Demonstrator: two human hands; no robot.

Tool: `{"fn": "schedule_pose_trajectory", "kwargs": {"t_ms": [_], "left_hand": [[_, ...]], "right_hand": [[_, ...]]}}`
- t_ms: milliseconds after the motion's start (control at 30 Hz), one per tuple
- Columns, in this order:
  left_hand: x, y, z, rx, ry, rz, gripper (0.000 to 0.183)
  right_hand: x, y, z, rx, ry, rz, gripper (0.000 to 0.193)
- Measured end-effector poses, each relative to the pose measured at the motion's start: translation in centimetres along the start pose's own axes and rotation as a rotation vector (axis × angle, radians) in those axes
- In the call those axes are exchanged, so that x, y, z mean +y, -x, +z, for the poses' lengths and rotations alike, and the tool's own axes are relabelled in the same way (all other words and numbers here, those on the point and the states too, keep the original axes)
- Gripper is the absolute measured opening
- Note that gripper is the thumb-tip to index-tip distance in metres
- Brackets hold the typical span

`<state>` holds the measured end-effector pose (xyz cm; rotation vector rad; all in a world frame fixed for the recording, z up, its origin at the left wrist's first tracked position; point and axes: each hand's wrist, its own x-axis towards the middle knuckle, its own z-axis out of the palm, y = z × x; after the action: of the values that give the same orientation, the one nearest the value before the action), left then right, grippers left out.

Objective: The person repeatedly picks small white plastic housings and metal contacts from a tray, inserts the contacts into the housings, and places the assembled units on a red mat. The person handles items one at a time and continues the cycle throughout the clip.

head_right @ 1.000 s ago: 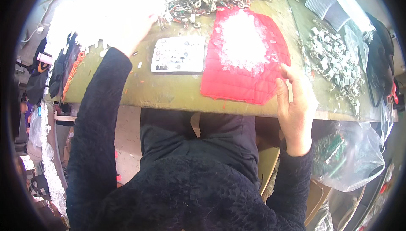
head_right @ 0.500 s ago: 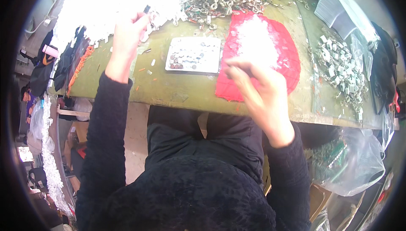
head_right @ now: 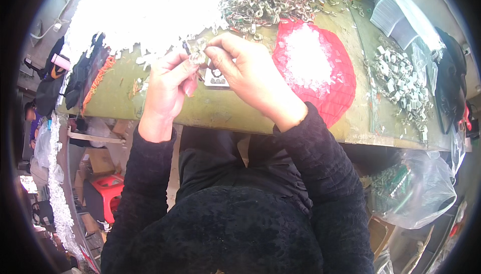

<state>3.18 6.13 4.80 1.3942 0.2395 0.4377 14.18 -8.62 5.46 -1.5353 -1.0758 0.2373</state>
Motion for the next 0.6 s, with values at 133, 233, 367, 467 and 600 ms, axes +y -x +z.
{"fn": "schedule_pose_trajectory", "kwargs": {"t_ms": [133,233,367,467,600], "left_hand": [[-0.5,0.1,0.3,0.022,0.044,-0.024,0.011],[-1.0,0.3,0.5,0.066,0.05,-0.027,0.008],[-1.8,0.8,0.5,0.078,0.093,-0.002,0.008],[-2.2,1.3,0.6,0.113,0.266,-0.035,0.006],[-2.4,1.9,1.1,0.069,0.207,-0.069,0.008]], "right_hand": [[0.2,0.1,-0.3,-0.075,-0.25,0.118,0.024],[0.4,0.1,-0.1,-0.088,-0.266,0.181,0.024],[0.3,0.4,0.6,-0.05,-0.181,0.168,0.023],[0.1,0.8,0.6,-0.068,-0.399,0.25,0.02],[0.0,1.3,0.2,-0.136,-0.441,0.323,0.01]]}}
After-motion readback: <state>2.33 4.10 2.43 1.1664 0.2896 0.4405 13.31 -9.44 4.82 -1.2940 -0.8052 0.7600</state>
